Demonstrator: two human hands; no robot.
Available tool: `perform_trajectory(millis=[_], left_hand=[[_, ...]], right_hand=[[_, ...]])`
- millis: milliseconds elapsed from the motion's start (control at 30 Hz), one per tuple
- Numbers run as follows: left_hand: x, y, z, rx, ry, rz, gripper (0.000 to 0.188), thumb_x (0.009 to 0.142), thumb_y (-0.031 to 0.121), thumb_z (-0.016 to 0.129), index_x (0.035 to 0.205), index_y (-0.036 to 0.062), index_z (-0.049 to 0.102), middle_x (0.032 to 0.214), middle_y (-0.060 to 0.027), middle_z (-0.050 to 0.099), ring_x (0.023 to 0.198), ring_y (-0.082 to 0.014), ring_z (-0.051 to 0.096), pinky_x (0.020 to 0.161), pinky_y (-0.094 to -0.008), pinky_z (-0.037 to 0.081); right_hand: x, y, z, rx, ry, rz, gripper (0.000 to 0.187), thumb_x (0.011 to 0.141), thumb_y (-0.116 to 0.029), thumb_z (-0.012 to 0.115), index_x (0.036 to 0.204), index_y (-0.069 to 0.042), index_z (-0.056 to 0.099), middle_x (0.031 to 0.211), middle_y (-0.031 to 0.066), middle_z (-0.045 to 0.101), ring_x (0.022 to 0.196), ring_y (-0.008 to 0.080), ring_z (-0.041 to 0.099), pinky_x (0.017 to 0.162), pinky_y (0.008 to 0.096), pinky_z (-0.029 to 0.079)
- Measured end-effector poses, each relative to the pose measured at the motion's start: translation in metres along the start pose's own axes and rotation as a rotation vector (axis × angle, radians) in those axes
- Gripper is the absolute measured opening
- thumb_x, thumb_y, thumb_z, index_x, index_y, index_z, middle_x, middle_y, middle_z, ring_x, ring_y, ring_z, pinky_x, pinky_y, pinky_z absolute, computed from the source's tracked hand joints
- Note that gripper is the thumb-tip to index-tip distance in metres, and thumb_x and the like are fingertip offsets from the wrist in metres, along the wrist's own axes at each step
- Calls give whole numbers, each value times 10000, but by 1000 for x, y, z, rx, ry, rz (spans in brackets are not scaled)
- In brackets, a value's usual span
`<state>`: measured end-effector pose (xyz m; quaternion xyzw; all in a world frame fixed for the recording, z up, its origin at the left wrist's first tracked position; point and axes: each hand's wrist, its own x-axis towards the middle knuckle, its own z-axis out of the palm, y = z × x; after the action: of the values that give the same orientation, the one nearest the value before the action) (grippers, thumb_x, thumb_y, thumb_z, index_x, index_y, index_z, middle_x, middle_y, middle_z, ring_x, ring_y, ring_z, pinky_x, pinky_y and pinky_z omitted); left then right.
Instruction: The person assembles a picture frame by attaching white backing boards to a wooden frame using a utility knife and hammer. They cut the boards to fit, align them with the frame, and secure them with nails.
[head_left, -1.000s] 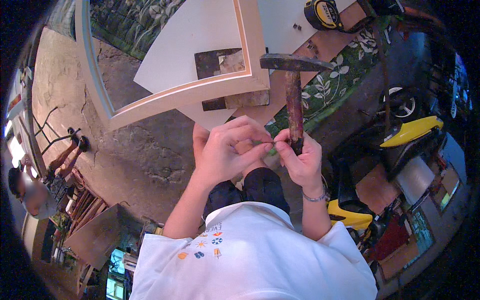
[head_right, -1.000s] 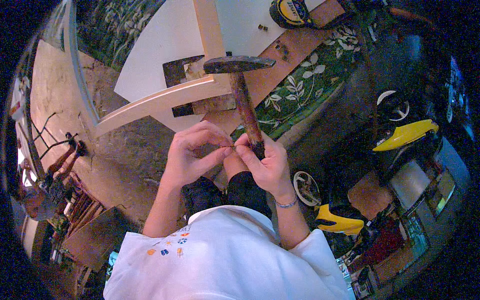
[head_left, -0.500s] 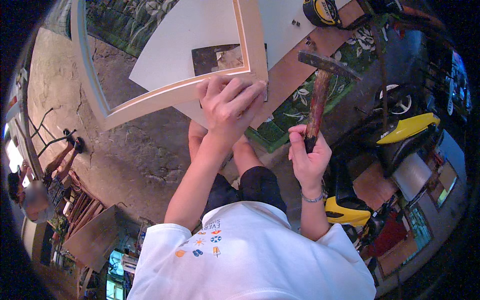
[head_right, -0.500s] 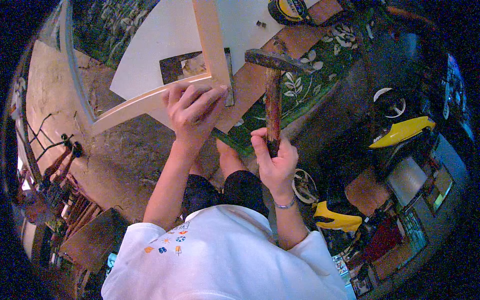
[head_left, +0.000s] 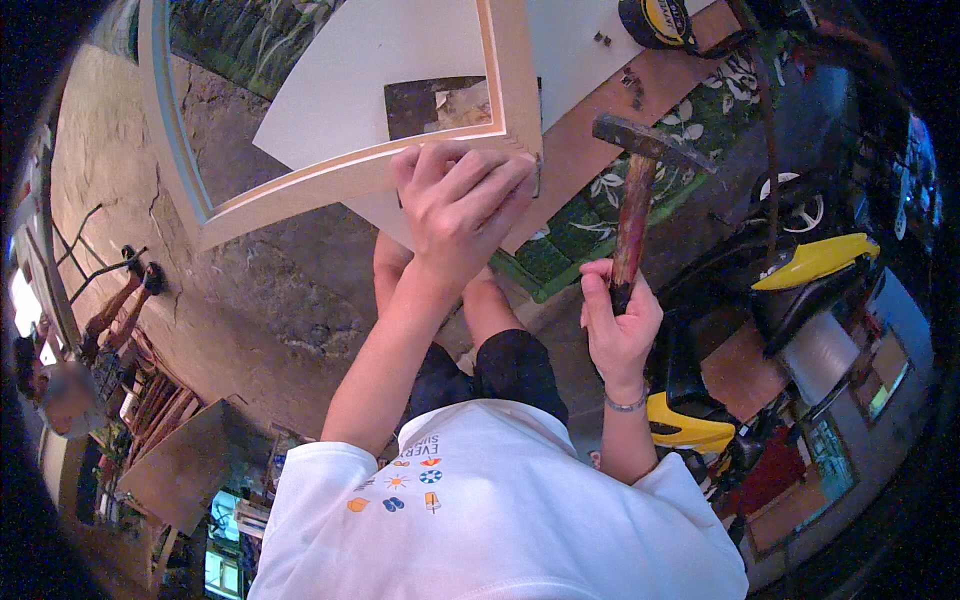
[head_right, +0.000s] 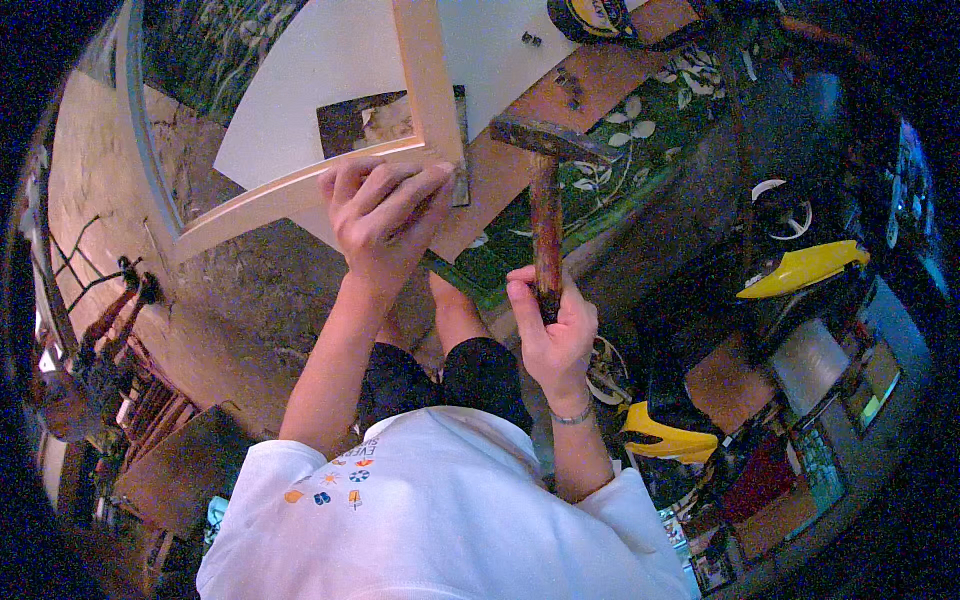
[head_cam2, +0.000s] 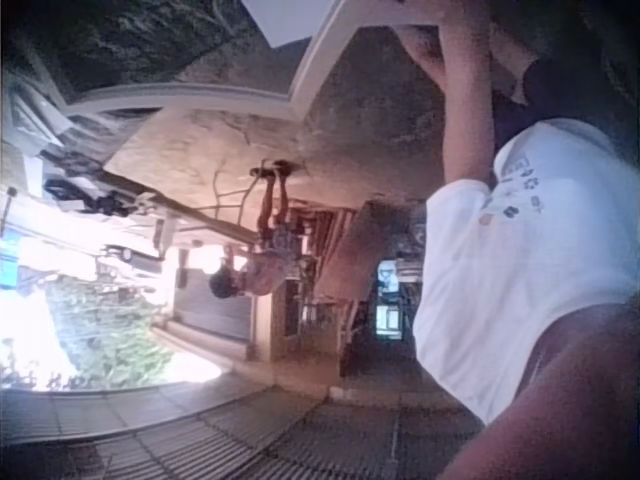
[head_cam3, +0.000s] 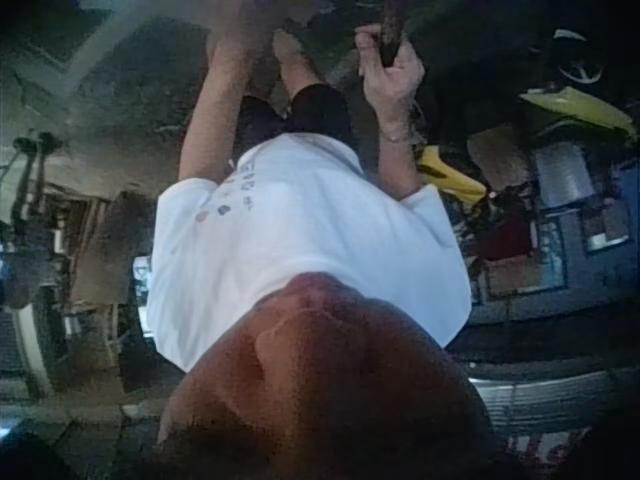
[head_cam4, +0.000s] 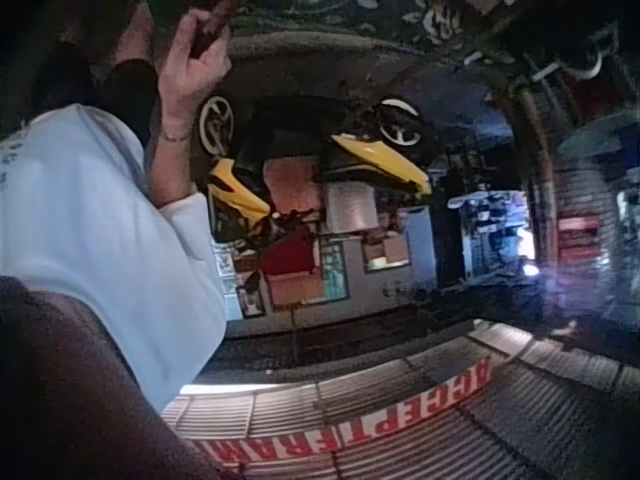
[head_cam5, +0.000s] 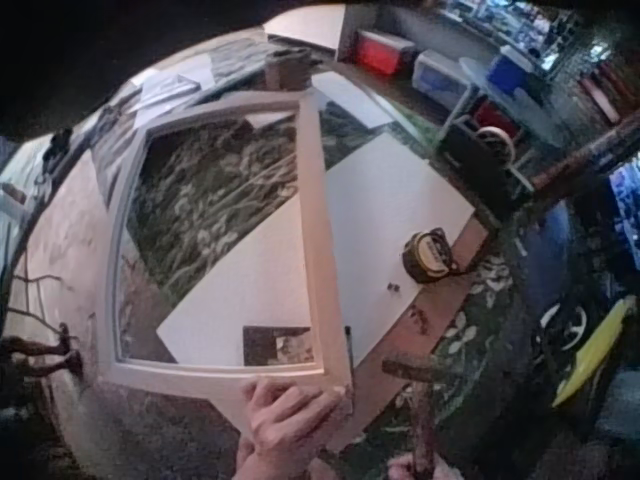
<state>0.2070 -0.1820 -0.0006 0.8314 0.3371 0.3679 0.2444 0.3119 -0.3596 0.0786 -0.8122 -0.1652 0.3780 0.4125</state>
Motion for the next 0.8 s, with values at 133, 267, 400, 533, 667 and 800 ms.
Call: perform_trajectory(millis=[133,267,400,533,667,800], left_hand=[[0,0,-1,-18,-1,1,258,646,202,818,898,175,771,822,73,662,808,-179,567,799,-355,373],[2,2,-3,-4,-8,6,246,653,208,819,893,184,772,821,77,661,799,-174,560,793,-351,371],[3,3,-3,1,-4,1,239,654,210,817,887,187,770,823,83,660,794,-169,558,775,-350,367],[2,1,-3,-14,-16,1,242,654,209,814,891,187,769,819,85,658,792,-165,559,764,-347,363],[3,2,-4,-8,-37,-10,262,648,210,814,906,193,769,831,89,657,793,-163,560,775,-346,361],[1,2,-3,-1,-33,-10,279,642,216,813,917,198,770,851,95,660,799,-159,557,790,-348,357]], right_hand=[[-1,-1,-1,-43,-11,-30,98,943,-121,697,979,-31,687,746,13,651,637,78,540,599,264,446],[-2,0,-2,-64,-19,-34,105,949,-120,688,983,-21,683,777,29,672,644,87,560,610,265,460],[-2,0,-3,-101,-29,-52,124,954,-125,681,1001,-11,678,811,50,691,655,101,584,629,269,478],[-4,0,-6,-183,-41,-38,158,969,-155,665,1023,-7,672,850,88,718,695,156,657,661,300,510],[-5,2,-6,-265,-52,-103,183,981,-184,648,1037,-11,670,876,126,736,746,245,724,675,340,535],[-6,-3,-4,-355,-53,-159,201,984,-206,646,1041,-15,671,869,136,742,743,298,736,657,362,544]])
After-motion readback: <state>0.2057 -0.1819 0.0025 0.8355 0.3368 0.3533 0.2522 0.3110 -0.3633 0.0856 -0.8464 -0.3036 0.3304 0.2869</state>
